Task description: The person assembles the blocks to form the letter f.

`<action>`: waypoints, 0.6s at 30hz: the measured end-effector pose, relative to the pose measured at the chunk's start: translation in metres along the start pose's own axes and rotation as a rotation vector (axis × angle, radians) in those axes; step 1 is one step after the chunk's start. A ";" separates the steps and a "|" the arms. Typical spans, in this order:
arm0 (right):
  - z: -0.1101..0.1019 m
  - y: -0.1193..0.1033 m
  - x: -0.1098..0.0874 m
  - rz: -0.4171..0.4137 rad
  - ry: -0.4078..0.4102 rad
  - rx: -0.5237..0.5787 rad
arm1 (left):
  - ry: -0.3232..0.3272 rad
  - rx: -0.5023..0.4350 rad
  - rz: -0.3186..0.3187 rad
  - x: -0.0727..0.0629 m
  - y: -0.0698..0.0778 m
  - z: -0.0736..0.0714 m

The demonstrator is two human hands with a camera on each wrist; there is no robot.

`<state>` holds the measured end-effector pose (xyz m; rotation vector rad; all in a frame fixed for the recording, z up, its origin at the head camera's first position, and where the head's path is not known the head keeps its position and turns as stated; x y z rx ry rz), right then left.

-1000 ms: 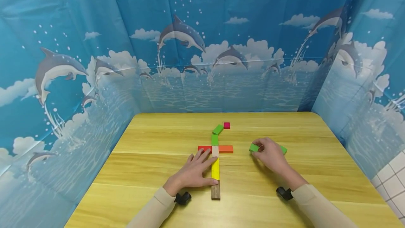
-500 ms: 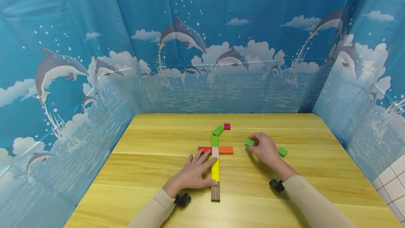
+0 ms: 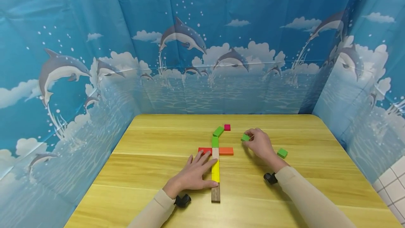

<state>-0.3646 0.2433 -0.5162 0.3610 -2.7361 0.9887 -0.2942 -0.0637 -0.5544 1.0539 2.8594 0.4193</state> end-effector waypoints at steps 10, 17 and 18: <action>0.008 -0.002 0.011 0.005 0.003 0.009 | -0.003 -0.002 -0.004 -0.001 0.001 0.000; 0.011 -0.004 0.020 0.007 -0.003 0.026 | -0.006 -0.002 -0.005 -0.001 0.001 -0.002; 0.011 -0.005 0.022 0.007 -0.005 0.030 | -0.006 -0.006 -0.004 -0.001 0.001 -0.002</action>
Point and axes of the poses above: each hand's wrist, its own x-axis towards the middle knuckle, its own z-axis out of the palm, y = z × x, the point moved 2 cm from there along x, towards the middle knuckle, and after that the axes turned 1 degree about -z, right-handed, at the moved point
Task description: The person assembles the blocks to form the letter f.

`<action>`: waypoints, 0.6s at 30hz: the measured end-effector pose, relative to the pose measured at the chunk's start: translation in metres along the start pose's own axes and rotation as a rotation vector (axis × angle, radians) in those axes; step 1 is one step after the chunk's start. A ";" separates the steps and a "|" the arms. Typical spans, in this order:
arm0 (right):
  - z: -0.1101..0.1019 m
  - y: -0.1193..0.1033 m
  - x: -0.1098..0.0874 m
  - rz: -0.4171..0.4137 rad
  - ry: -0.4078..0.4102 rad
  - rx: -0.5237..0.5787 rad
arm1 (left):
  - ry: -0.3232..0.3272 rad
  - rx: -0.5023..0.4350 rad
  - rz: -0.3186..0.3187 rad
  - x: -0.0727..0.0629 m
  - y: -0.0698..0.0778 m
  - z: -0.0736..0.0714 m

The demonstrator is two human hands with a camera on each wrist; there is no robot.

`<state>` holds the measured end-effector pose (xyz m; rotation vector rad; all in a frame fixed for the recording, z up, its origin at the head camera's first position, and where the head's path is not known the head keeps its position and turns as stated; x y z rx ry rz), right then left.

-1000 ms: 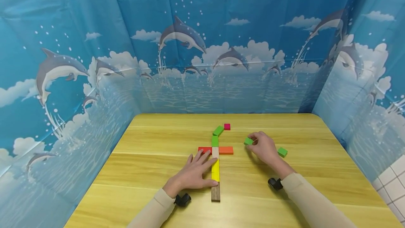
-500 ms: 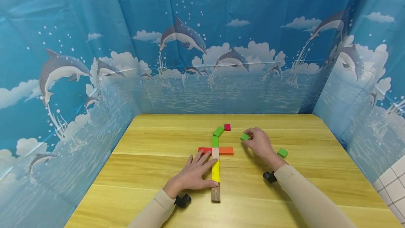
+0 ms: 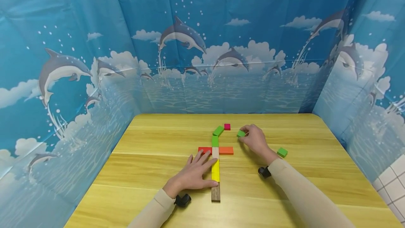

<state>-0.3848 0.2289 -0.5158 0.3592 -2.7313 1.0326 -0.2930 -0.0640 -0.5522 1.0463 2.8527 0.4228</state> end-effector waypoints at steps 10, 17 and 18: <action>0.004 0.004 0.014 0.017 -0.024 0.015 | -0.010 -0.022 0.006 0.001 0.000 0.000; 0.010 0.007 0.024 0.025 -0.017 -0.009 | -0.009 -0.013 -0.001 0.003 -0.002 0.003; 0.011 0.007 0.026 0.030 -0.017 -0.011 | -0.009 -0.014 -0.002 0.002 -0.003 0.003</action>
Point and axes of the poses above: each hand's wrist, its own x-axis towards the middle knuckle, its own z-axis out of the palm, y = z × x, the point moved 2 cm from there along x, towards the middle knuckle, and after that the axes turned 1 degree about -z, right-handed, at the moved point
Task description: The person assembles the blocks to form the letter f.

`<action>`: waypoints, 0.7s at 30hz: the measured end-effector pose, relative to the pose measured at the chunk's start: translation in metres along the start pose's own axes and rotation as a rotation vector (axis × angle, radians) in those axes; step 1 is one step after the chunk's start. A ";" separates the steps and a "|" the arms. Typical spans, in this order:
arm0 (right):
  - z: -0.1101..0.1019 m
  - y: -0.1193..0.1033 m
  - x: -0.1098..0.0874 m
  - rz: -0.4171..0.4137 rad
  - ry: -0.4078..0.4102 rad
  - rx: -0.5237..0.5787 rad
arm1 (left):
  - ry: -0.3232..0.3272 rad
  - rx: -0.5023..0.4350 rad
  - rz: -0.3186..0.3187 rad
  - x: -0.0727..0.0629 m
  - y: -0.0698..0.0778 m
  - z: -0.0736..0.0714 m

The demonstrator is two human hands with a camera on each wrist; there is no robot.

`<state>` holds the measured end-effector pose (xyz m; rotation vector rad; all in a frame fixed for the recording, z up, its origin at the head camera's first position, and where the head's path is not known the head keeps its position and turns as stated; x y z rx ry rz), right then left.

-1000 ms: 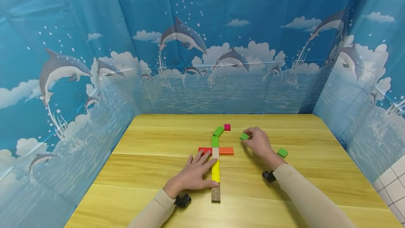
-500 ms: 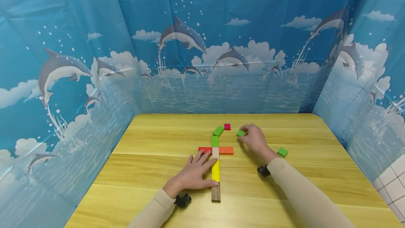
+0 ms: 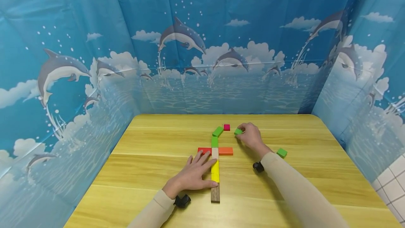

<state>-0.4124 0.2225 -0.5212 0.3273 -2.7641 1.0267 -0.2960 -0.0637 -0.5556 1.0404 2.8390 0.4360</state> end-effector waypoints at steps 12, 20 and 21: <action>0.014 0.003 0.023 0.062 -0.014 -0.007 | 0.010 -0.004 0.006 -0.001 0.000 0.000; 0.021 0.003 0.027 0.096 0.010 -0.030 | 0.017 -0.005 0.015 -0.002 -0.001 0.002; 0.021 0.003 0.028 0.095 0.015 -0.038 | 0.019 -0.004 0.016 -0.002 -0.001 0.002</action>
Point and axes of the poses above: each hand's wrist, its own x-axis towards the middle knuckle, its own z-axis out of the palm, y = z × x, the point moved 2 cm from there along x, towards the middle knuckle, and after that the axes turned 1 degree about -z, right-handed, at the moved point
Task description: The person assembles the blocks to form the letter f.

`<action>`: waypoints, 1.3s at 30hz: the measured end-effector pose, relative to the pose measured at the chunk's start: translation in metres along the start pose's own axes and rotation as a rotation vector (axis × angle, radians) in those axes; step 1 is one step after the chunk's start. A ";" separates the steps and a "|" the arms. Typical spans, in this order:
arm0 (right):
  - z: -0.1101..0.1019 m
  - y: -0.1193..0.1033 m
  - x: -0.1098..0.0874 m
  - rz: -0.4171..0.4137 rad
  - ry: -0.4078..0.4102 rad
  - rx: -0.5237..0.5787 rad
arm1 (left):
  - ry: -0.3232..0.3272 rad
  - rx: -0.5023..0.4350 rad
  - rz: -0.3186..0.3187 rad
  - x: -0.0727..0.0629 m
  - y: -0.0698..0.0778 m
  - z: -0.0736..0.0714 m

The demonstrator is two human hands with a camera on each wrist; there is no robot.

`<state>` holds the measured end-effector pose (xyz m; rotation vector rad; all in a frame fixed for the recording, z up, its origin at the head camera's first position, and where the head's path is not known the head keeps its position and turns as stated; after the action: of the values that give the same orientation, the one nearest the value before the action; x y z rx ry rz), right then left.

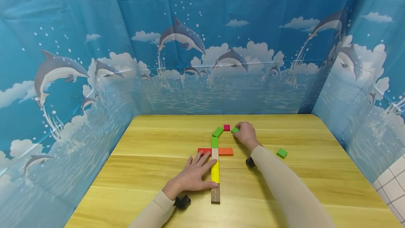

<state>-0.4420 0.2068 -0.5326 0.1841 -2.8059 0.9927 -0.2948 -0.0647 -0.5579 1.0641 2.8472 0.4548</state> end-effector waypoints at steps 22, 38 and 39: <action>0.004 -0.002 0.006 0.032 0.021 -0.033 | -0.002 0.000 0.000 0.000 0.000 -0.002; 0.004 -0.002 0.006 0.034 -0.001 -0.048 | -0.004 -0.004 0.000 0.000 0.000 -0.002; 0.004 -0.002 0.007 0.032 -0.002 -0.050 | -0.005 -0.004 0.000 0.000 0.000 -0.002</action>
<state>-0.4485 0.2029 -0.5332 0.1347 -2.8407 0.9287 -0.2950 -0.0653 -0.5559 1.0630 2.8406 0.4573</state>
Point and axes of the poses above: each hand's wrist, its own x-axis towards the middle knuckle, its own z-axis out of the palm, y = z × x, the point moved 2 cm from there along x, towards the middle knuckle, and after that the axes turned 1 degree about -z, right-handed, at the moved point
